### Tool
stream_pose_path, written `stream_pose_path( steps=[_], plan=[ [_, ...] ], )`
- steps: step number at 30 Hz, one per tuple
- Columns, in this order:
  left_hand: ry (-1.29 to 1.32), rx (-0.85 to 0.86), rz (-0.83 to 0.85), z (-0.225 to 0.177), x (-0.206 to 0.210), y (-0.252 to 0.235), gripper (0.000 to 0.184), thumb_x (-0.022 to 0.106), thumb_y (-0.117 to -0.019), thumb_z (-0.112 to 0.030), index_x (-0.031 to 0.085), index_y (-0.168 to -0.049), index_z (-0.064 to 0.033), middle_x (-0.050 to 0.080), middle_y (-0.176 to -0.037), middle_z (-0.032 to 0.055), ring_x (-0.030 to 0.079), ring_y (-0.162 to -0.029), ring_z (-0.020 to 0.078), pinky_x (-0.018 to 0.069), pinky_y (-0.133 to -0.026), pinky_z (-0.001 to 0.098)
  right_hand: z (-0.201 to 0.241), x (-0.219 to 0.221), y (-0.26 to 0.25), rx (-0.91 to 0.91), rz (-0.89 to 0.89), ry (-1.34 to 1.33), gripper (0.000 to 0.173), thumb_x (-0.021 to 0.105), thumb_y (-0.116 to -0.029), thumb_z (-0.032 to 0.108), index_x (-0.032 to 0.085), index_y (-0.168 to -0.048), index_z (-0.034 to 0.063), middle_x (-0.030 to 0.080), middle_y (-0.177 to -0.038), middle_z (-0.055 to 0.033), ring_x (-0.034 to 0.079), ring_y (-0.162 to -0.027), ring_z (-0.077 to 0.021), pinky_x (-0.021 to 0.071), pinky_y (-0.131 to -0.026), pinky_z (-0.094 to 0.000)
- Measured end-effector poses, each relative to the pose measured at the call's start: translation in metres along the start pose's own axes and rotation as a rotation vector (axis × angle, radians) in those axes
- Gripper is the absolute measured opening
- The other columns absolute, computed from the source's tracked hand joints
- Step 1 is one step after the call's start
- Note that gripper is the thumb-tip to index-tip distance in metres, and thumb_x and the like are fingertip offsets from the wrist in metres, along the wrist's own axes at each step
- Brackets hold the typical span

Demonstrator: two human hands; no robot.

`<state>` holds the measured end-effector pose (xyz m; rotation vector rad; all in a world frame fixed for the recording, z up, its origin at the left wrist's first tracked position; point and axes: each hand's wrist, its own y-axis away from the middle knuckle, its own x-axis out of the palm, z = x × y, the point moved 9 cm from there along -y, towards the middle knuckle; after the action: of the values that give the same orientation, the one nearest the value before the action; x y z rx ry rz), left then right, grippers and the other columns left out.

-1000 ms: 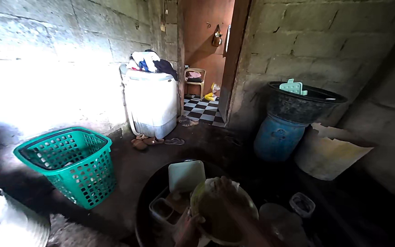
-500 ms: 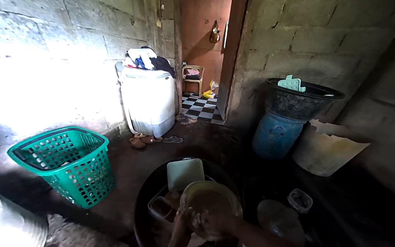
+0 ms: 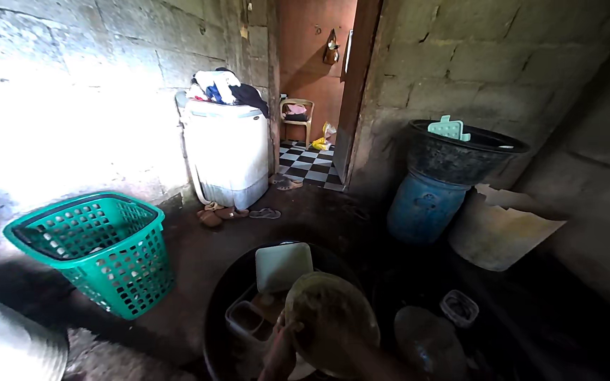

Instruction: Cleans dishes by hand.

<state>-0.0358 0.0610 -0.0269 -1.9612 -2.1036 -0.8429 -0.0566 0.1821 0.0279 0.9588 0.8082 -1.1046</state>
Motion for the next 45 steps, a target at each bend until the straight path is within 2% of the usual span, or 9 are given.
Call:
stream_pose_path(
  steps=[5, 11, 15, 19, 21, 27, 32, 36, 45],
  plan=[
    [0.036, 0.012, -0.117, 0.003, -0.024, -0.014, 0.038, 0.049, -0.0941, 0.003, 0.047, -0.132, 0.0031, 0.062, -0.088, 0.0101, 0.063, -0.068, 0.0138, 0.0551, -0.061, 0.0303, 0.014, 0.04, 0.006, -0.32, 0.145, 0.008, 0.043, 0.056, -0.1054, 0.024, 0.059, -0.142, 0.0023, 0.053, -0.147, -0.0264, 0.046, -0.141, -0.0428, 0.0311, -0.12, -0.0567],
    [0.005, -0.029, -0.026, -0.005, -0.004, 0.007, 0.049, 0.05, -0.0932, 0.007, 0.042, -0.141, 0.0017, 0.061, -0.107, 0.0158, 0.064, -0.085, 0.0185, 0.0561, -0.072, 0.0349, -0.05, -0.007, -0.007, 0.286, -0.105, -0.066, 0.05, 0.047, -0.1086, 0.024, 0.043, -0.154, 0.0036, 0.041, -0.158, -0.0255, 0.046, -0.142, -0.0417, 0.0406, -0.114, -0.0543],
    [0.002, -0.069, 0.059, 0.009, 0.009, 0.008, 0.044, 0.05, -0.0957, 0.003, 0.044, -0.139, 0.0017, 0.064, -0.105, 0.0154, 0.065, -0.086, 0.0194, 0.0571, -0.074, 0.0374, -0.019, -0.006, -0.008, 0.184, -0.162, -0.072, 0.052, 0.05, -0.1058, 0.017, 0.041, -0.156, 0.005, 0.035, -0.161, -0.0276, 0.041, -0.144, -0.0471, 0.0362, -0.116, -0.0597],
    [0.052, -0.062, 0.104, 0.02, -0.001, -0.007, 0.03, 0.04, -0.1074, -0.012, 0.046, -0.134, -0.0001, 0.066, -0.096, 0.0097, 0.067, -0.081, 0.0153, 0.0584, -0.072, 0.0341, 0.028, 0.023, -0.004, -0.286, -0.044, 0.04, 0.034, 0.06, -0.101, 0.017, 0.067, -0.131, 0.0027, 0.059, -0.141, -0.0236, 0.055, -0.132, -0.0432, 0.0409, -0.111, -0.0602],
    [0.076, -0.041, 0.065, 0.018, -0.012, -0.015, 0.029, 0.04, -0.1077, -0.013, 0.049, -0.131, 0.0023, 0.068, -0.094, 0.0111, 0.068, -0.081, 0.0164, 0.0587, -0.073, 0.0346, 0.041, 0.034, 0.011, -0.432, 0.09, -0.036, 0.035, 0.062, -0.1, 0.013, 0.066, -0.133, 0.0015, 0.06, -0.142, -0.023, 0.053, -0.134, -0.0416, 0.0368, -0.116, -0.057],
    [0.025, 0.024, -0.058, -0.003, -0.033, -0.022, 0.038, 0.047, -0.0956, 0.003, 0.048, -0.134, 0.0046, 0.064, -0.1, 0.0142, 0.064, -0.081, 0.0165, 0.0564, -0.071, 0.0343, -0.004, 0.048, 0.022, -0.2, 0.55, 0.054, 0.039, 0.061, -0.1033, 0.016, 0.06, -0.133, -0.0082, 0.058, -0.137, -0.0321, 0.055, -0.13, -0.0461, 0.039, -0.112, -0.0597],
    [0.002, -0.023, -0.053, -0.004, -0.022, -0.015, 0.048, 0.05, -0.091, 0.007, 0.044, -0.139, 0.002, 0.063, -0.102, 0.0167, 0.065, -0.08, 0.0211, 0.0568, -0.067, 0.0379, -0.061, 0.002, 0.0, 0.121, 0.203, 0.249, 0.048, 0.057, -0.103, 0.012, 0.049, -0.147, -0.0056, 0.039, -0.157, -0.0315, 0.036, -0.146, -0.0512, 0.0307, -0.118, -0.0625],
    [-0.004, -0.046, 0.069, 0.0, -0.002, -0.004, 0.052, 0.052, -0.0875, 0.006, 0.043, -0.139, -0.0004, 0.064, -0.103, 0.0145, 0.067, -0.082, 0.0199, 0.0581, -0.069, 0.0365, -0.074, -0.035, -0.023, 0.306, -0.174, 0.196, 0.043, 0.049, -0.1063, 0.016, 0.051, -0.146, 0.0002, 0.046, -0.153, -0.0258, 0.048, -0.138, -0.0449, 0.0469, -0.105, -0.057],
    [0.034, -0.095, 0.205, 0.018, 0.01, -0.002, 0.038, 0.046, -0.0957, -0.005, 0.046, -0.133, -0.0016, 0.068, -0.097, 0.011, 0.069, -0.083, 0.0188, 0.0601, -0.072, 0.0376, 0.016, -0.003, -0.022, -0.167, -0.195, 0.031, 0.037, 0.049, -0.1045, 0.011, 0.062, -0.136, -0.0025, 0.053, -0.148, -0.026, 0.054, -0.135, -0.0408, 0.0426, -0.113, -0.0527]
  ],
)
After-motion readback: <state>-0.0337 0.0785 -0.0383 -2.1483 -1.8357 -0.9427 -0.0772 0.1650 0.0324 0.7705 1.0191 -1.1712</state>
